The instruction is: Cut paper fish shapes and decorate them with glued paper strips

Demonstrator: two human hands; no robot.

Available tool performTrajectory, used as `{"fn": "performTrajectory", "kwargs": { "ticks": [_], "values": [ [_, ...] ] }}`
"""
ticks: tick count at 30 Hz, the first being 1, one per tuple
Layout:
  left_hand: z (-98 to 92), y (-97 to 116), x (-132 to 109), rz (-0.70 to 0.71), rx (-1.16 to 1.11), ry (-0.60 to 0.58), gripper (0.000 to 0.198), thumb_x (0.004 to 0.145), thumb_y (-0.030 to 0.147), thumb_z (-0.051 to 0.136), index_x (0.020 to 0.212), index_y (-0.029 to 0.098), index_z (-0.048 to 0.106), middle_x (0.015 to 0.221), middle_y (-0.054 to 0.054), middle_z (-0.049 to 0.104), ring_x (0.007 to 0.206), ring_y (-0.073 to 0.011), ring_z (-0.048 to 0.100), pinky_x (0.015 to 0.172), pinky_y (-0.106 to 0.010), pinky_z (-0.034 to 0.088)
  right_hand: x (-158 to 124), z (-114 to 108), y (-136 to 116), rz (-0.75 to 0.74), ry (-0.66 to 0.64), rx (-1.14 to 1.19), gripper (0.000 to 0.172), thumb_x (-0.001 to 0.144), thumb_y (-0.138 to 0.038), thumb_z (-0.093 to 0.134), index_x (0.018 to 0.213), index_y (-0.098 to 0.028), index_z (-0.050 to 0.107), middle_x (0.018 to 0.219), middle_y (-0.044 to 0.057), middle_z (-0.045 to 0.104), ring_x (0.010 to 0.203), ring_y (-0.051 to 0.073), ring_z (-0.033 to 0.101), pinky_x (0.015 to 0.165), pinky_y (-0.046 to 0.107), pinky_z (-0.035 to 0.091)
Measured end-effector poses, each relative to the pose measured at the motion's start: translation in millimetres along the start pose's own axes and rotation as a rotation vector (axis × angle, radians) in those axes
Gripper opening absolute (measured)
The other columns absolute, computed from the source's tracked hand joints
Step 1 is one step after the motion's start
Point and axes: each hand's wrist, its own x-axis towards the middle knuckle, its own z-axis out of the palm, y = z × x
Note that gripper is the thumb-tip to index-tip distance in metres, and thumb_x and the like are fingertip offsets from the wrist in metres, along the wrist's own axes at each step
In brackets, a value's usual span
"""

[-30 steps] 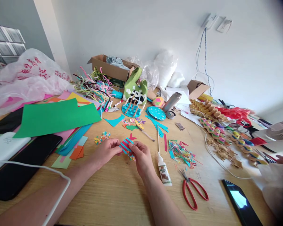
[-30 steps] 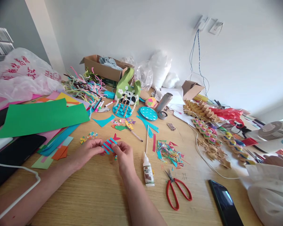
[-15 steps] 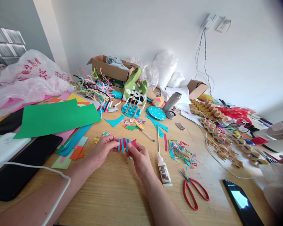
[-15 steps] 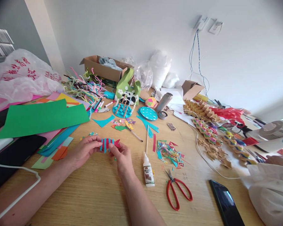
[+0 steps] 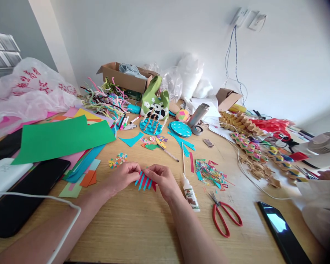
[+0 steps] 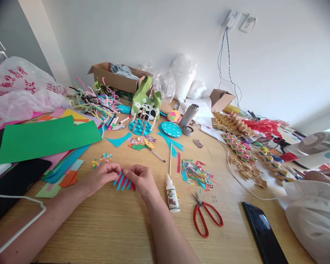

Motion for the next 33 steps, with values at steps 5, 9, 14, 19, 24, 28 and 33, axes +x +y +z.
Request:
{"fn": "performTrajectory", "kwargs": {
  "ticks": [5, 9, 14, 19, 24, 28, 33],
  "values": [
    [0.8, 0.0, -0.2, -0.051, -0.123, -0.024, 0.017, 0.064, 0.034, 0.058, 0.064, 0.018, 0.055, 0.059, 0.003, 0.053, 0.059, -0.0131, 0.048, 0.057, -0.027, 0.04, 0.1, 2.3, 1.5, -0.057, 0.033, -0.044, 0.036, 0.063, -0.047, 0.078, 0.063, -0.014, 0.062, 0.049, -0.003, 0.055, 0.04, 0.006, 0.039, 0.037, 0.019, 0.027],
    [3.0, -0.8, -1.0, -0.103, -0.168, -0.062, 0.022, 0.064, 0.037, 0.066, 0.071, 0.016, 0.061, 0.064, -0.001, 0.06, 0.06, -0.0156, 0.054, 0.057, -0.029, 0.046, 0.4, 1.9, 1.6, -0.101, 0.105, -0.069, 0.033, 0.067, -0.045, 0.074, 0.065, -0.014, 0.064, 0.051, -0.001, 0.058, 0.041, 0.007, 0.04, 0.038, 0.02, 0.028],
    [5.0, -3.2, 0.4, -0.098, -0.166, -0.045, 0.02, 0.064, 0.033, 0.068, 0.072, 0.015, 0.065, 0.063, -0.002, 0.063, 0.06, -0.0159, 0.056, 0.057, -0.028, 0.045, 0.0, 2.7, 0.8, -0.096, 0.103, -0.059, 0.033, 0.067, -0.046, 0.073, 0.066, -0.014, 0.065, 0.052, -0.001, 0.059, 0.043, 0.008, 0.041, 0.038, 0.021, 0.028],
    [4.4, -3.1, 1.0, -0.082, -0.158, -0.037, 0.02, 0.065, 0.034, 0.067, 0.072, 0.015, 0.064, 0.063, -0.001, 0.061, 0.059, -0.0152, 0.055, 0.056, -0.027, 0.044, -0.2, 4.2, 1.0, -0.075, 0.079, -0.067, 0.033, 0.064, -0.045, 0.076, 0.063, -0.015, 0.062, 0.05, -0.002, 0.058, 0.041, 0.006, 0.039, 0.039, 0.02, 0.025],
    [3.7, -2.9, 0.8, -0.039, -0.192, 0.007, 0.026, 0.069, 0.041, 0.065, 0.063, 0.017, 0.058, 0.059, 0.002, 0.056, 0.057, -0.0128, 0.051, 0.055, -0.025, 0.042, 0.5, 4.0, 2.3, -0.077, 0.079, -0.084, 0.033, 0.064, -0.045, 0.075, 0.062, -0.015, 0.063, 0.05, -0.003, 0.056, 0.042, 0.006, 0.038, 0.04, 0.021, 0.026],
    [4.3, -3.5, 1.8, -0.001, -0.172, 0.044, 0.026, 0.068, 0.04, 0.065, 0.06, 0.017, 0.056, 0.056, 0.003, 0.053, 0.055, -0.0114, 0.048, 0.055, -0.024, 0.039, 1.3, 4.6, 3.2, -0.079, 0.074, -0.082, 0.032, 0.064, -0.044, 0.075, 0.061, -0.014, 0.064, 0.049, -0.003, 0.055, 0.041, 0.006, 0.038, 0.041, 0.021, 0.026],
    [5.0, -4.6, 3.1, 0.011, -0.153, 0.059, 0.024, 0.069, 0.039, 0.064, 0.063, 0.017, 0.057, 0.058, 0.003, 0.055, 0.056, -0.0119, 0.049, 0.056, -0.025, 0.04, 0.9, 5.6, 2.5, -0.072, 0.088, -0.089, 0.031, 0.065, -0.044, 0.074, 0.063, -0.014, 0.066, 0.05, -0.003, 0.057, 0.042, 0.006, 0.037, 0.041, 0.021, 0.025]
  ]
}}
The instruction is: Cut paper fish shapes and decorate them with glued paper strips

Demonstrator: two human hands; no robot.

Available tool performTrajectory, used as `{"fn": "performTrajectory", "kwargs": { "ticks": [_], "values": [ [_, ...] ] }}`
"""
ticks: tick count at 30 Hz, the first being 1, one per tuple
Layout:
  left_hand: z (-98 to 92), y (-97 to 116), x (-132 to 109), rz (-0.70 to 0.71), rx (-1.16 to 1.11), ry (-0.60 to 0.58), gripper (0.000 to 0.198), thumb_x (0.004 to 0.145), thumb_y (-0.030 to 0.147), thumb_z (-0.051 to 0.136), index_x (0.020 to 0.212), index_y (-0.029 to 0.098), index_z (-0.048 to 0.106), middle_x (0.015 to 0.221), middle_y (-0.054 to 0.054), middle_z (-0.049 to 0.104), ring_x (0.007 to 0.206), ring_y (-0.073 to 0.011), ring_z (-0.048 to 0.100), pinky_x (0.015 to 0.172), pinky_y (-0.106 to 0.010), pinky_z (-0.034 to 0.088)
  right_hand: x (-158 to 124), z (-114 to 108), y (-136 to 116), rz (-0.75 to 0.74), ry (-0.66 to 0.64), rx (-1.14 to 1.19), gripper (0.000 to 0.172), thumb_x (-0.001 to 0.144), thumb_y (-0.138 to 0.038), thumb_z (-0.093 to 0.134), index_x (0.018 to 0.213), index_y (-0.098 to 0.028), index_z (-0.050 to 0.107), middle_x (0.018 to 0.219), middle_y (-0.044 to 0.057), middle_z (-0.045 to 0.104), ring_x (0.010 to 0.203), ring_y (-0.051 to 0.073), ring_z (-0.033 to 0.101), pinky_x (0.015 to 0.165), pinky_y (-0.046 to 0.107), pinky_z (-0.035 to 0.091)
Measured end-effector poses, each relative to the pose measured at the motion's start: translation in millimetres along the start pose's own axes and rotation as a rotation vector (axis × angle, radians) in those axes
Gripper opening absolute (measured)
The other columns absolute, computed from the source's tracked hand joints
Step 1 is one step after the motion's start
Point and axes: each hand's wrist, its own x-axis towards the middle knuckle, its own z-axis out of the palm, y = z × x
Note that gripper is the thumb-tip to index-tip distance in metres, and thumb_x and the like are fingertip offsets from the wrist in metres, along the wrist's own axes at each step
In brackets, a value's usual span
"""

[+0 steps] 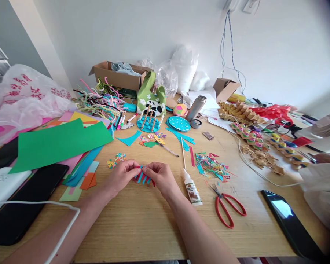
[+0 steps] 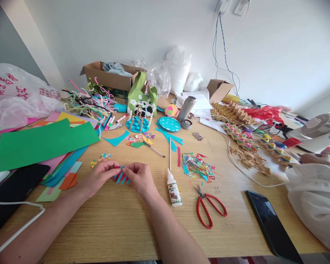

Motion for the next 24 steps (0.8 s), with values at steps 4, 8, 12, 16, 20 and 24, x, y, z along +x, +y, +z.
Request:
{"fn": "performTrajectory", "kwargs": {
  "ticks": [4, 8, 12, 16, 20, 24],
  "values": [
    [0.8, -0.2, -0.6, 0.003, 0.003, 0.01, 0.024, 0.069, 0.039, 0.064, 0.062, 0.018, 0.057, 0.058, 0.002, 0.056, 0.056, -0.012, 0.049, 0.056, -0.025, 0.04, -0.8, -0.3, -0.1, -0.004, 0.003, -0.009, 0.028, 0.067, -0.042, 0.072, 0.063, -0.015, 0.066, 0.049, -0.003, 0.056, 0.041, 0.006, 0.036, 0.04, 0.021, 0.024],
    [1.1, 0.5, -1.0, 0.002, 0.009, 0.013, 0.024, 0.069, 0.04, 0.065, 0.062, 0.018, 0.057, 0.058, 0.002, 0.056, 0.056, -0.0123, 0.05, 0.057, -0.025, 0.04, -1.1, -0.3, 0.0, 0.0, 0.006, -0.001, 0.028, 0.066, -0.042, 0.073, 0.063, -0.014, 0.067, 0.049, -0.003, 0.056, 0.042, 0.006, 0.036, 0.041, 0.021, 0.024],
    [1.2, 1.0, -1.0, 0.004, 0.007, 0.017, 0.024, 0.068, 0.039, 0.065, 0.062, 0.018, 0.057, 0.057, 0.003, 0.055, 0.056, -0.012, 0.049, 0.056, -0.025, 0.04, -1.4, 0.4, -1.6, 0.011, 0.01, -0.013, 0.028, 0.066, -0.041, 0.072, 0.063, -0.014, 0.067, 0.05, -0.002, 0.057, 0.042, 0.006, 0.037, 0.041, 0.021, 0.025],
    [1.3, 0.5, -0.9, 0.009, 0.008, 0.02, 0.024, 0.069, 0.039, 0.064, 0.062, 0.018, 0.058, 0.057, 0.003, 0.055, 0.055, -0.0118, 0.049, 0.056, -0.025, 0.039, -1.9, 1.0, -3.0, 0.013, 0.014, -0.007, 0.026, 0.067, -0.04, 0.072, 0.063, -0.014, 0.067, 0.049, -0.003, 0.057, 0.041, 0.006, 0.036, 0.041, 0.021, 0.025],
    [1.0, -0.4, -0.5, 0.012, 0.011, 0.02, 0.023, 0.069, 0.039, 0.064, 0.062, 0.018, 0.058, 0.057, 0.003, 0.054, 0.055, -0.0118, 0.049, 0.056, -0.025, 0.039, -2.0, 0.9, -2.9, 0.008, 0.009, 0.014, 0.026, 0.066, -0.04, 0.073, 0.063, -0.014, 0.068, 0.05, -0.002, 0.058, 0.042, 0.006, 0.037, 0.04, 0.02, 0.025],
    [0.6, 0.0, -0.5, 0.01, 0.003, 0.018, 0.023, 0.069, 0.039, 0.064, 0.061, 0.018, 0.058, 0.057, 0.003, 0.054, 0.055, -0.0119, 0.049, 0.056, -0.025, 0.04, -1.7, 0.1, -2.2, 0.006, -0.003, 0.016, 0.031, 0.068, -0.044, 0.073, 0.065, -0.014, 0.068, 0.051, -0.002, 0.058, 0.042, 0.006, 0.037, 0.04, 0.02, 0.024]
  ]
}}
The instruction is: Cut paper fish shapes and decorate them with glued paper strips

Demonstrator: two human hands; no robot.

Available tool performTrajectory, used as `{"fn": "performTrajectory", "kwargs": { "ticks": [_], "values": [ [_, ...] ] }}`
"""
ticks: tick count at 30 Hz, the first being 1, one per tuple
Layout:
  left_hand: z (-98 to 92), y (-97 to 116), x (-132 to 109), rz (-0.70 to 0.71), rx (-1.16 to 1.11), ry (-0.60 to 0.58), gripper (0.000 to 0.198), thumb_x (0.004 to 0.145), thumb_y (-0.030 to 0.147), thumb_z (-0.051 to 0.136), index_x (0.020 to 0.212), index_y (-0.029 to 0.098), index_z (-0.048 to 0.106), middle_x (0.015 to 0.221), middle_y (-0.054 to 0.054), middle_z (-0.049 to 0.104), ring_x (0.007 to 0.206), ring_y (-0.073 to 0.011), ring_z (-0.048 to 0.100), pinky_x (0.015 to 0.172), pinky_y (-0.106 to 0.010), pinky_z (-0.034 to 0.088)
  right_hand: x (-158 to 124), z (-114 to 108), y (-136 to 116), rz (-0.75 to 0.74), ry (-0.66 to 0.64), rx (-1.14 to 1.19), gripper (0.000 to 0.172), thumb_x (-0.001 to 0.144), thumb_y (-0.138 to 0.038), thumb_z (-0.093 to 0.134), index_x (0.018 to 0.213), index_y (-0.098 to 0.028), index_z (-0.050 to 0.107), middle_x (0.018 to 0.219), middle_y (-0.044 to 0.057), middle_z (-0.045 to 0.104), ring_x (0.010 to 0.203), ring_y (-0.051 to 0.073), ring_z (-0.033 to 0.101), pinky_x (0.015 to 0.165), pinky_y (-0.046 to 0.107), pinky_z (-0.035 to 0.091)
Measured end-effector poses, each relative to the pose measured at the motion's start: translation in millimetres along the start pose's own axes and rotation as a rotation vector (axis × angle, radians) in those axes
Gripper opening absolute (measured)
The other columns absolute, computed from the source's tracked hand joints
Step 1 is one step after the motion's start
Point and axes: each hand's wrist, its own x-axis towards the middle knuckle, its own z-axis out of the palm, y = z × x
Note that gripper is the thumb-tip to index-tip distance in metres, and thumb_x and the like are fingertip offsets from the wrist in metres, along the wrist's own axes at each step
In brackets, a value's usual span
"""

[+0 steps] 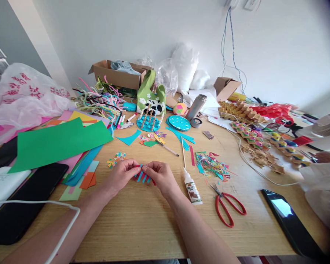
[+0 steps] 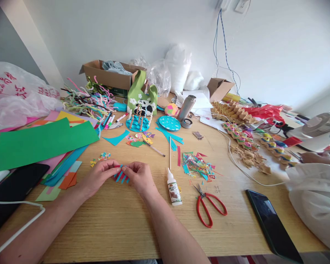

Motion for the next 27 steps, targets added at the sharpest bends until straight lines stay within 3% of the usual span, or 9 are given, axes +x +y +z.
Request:
{"fn": "performTrajectory", "kwargs": {
  "ticks": [9, 16, 27],
  "values": [
    [-0.7, -0.5, -0.6, -0.041, -0.045, -0.018, 0.025, 0.069, 0.04, 0.066, 0.062, 0.017, 0.057, 0.057, 0.003, 0.056, 0.055, -0.012, 0.05, 0.055, -0.025, 0.041, 1.1, 0.0, 2.5, -0.02, 0.035, -0.009, 0.033, 0.069, -0.047, 0.071, 0.063, -0.015, 0.065, 0.05, -0.003, 0.055, 0.041, 0.006, 0.036, 0.04, 0.021, 0.026],
    [-0.9, -0.1, -2.5, -0.152, -0.028, -0.097, 0.035, 0.063, 0.042, 0.074, 0.081, 0.013, 0.067, 0.067, -0.004, 0.067, 0.06, -0.0155, 0.057, 0.056, -0.028, 0.046, 0.9, 0.2, 0.0, -0.035, 0.081, 0.009, 0.031, 0.07, -0.045, 0.07, 0.064, -0.015, 0.067, 0.049, -0.002, 0.056, 0.042, 0.007, 0.038, 0.041, 0.022, 0.029],
    [-3.3, -2.7, -0.8, -0.154, 0.026, -0.104, 0.029, 0.063, 0.04, 0.074, 0.071, 0.013, 0.067, 0.063, -0.004, 0.068, 0.06, -0.0163, 0.06, 0.06, -0.029, 0.047, 1.5, -1.2, 2.0, -0.05, 0.068, -0.024, 0.033, 0.071, -0.046, 0.069, 0.066, -0.014, 0.065, 0.051, -0.001, 0.056, 0.044, 0.007, 0.039, 0.042, 0.021, 0.029]
  ]
}}
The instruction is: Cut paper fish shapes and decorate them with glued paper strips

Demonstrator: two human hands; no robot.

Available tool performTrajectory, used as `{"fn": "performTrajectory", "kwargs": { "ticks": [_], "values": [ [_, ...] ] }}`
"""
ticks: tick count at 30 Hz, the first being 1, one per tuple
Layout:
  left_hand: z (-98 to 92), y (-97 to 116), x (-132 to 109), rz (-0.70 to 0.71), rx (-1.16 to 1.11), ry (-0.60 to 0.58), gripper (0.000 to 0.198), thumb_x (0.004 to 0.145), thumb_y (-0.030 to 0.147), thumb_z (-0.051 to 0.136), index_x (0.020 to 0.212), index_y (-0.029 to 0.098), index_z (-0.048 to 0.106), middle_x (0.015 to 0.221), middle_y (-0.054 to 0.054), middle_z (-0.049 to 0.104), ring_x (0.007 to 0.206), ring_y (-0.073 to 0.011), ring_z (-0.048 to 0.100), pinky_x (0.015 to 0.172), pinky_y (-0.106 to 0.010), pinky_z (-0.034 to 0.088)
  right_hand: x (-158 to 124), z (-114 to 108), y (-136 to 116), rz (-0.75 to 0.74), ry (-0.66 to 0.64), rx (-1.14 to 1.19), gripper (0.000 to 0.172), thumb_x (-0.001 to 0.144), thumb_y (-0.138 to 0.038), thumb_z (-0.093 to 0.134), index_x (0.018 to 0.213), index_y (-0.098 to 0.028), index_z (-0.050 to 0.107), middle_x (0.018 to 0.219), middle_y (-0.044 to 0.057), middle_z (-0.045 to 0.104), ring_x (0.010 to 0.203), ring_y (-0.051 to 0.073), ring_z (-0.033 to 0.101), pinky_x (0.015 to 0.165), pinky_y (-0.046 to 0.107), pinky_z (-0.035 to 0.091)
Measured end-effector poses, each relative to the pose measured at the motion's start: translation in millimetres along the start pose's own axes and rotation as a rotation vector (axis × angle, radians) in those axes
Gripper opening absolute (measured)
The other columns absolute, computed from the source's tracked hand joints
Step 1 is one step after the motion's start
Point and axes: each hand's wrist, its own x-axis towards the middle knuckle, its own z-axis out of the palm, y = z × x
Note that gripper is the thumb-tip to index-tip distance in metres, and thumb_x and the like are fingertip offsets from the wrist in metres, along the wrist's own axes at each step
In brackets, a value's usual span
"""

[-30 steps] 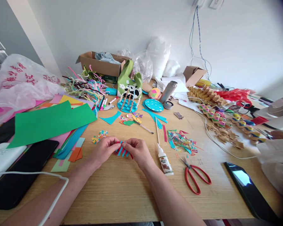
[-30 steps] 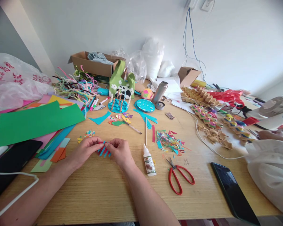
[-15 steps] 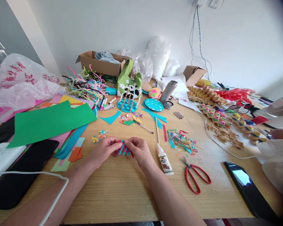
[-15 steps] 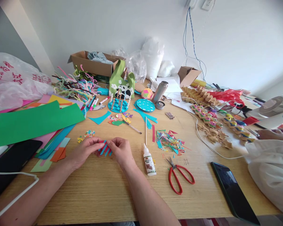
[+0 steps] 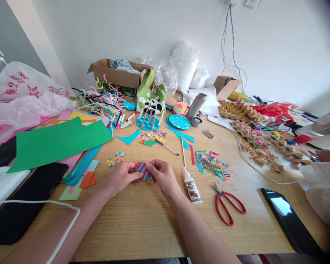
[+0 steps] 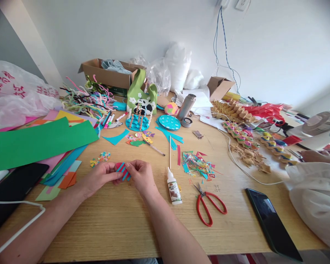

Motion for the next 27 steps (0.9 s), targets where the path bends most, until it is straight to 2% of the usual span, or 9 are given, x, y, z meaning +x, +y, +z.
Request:
{"fn": "performTrajectory", "kwargs": {
  "ticks": [12, 16, 19, 23, 27],
  "values": [
    [-1.0, 0.1, 0.6, -0.004, 0.004, -0.018, 0.028, 0.063, 0.039, 0.072, 0.072, 0.013, 0.069, 0.064, -0.005, 0.068, 0.06, -0.017, 0.06, 0.06, -0.029, 0.046, -0.2, 0.3, -0.2, 0.027, -0.011, 0.014, 0.036, 0.068, -0.049, 0.069, 0.066, -0.014, 0.064, 0.052, -0.001, 0.056, 0.044, 0.008, 0.04, 0.04, 0.021, 0.028],
    [-0.2, 3.3, -0.4, -0.007, -0.02, -0.013, 0.029, 0.063, 0.039, 0.072, 0.074, 0.013, 0.069, 0.065, -0.004, 0.068, 0.06, -0.0162, 0.059, 0.06, -0.029, 0.046, 0.9, -0.9, 0.8, 0.035, 0.017, 0.018, 0.044, 0.074, -0.057, 0.063, 0.06, -0.015, 0.059, 0.046, -0.004, 0.047, 0.042, 0.007, 0.034, 0.04, 0.022, 0.023],
    [-0.2, 4.1, -0.1, -0.003, -0.04, 0.019, 0.028, 0.063, 0.038, 0.072, 0.074, 0.012, 0.069, 0.063, -0.004, 0.068, 0.059, -0.0162, 0.059, 0.06, -0.029, 0.046, 2.4, -2.5, 1.0, 0.033, 0.004, 0.097, 0.051, 0.078, -0.061, 0.057, 0.059, -0.014, 0.06, 0.048, -0.002, 0.048, 0.046, 0.009, 0.039, 0.046, 0.023, 0.027],
    [-1.8, 1.5, 0.9, 0.013, -0.093, 0.072, 0.028, 0.064, 0.037, 0.071, 0.075, 0.012, 0.068, 0.066, -0.005, 0.068, 0.059, -0.016, 0.059, 0.06, -0.03, 0.047, 2.7, -4.5, 0.5, 0.023, -0.02, 0.102, 0.046, 0.076, -0.056, 0.063, 0.057, -0.014, 0.059, 0.051, -0.003, 0.047, 0.049, 0.008, 0.037, 0.048, 0.024, 0.025],
    [-2.9, -1.1, 0.7, 0.028, -0.117, 0.075, 0.028, 0.067, 0.036, 0.07, 0.081, 0.012, 0.069, 0.071, -0.006, 0.069, 0.06, -0.0153, 0.059, 0.062, -0.03, 0.047, 2.5, -4.9, 1.8, 0.047, -0.02, 0.067, 0.036, 0.068, -0.049, 0.071, 0.068, -0.013, 0.067, 0.054, -0.002, 0.052, 0.05, 0.009, 0.037, 0.048, 0.024, 0.024]
  ]
}}
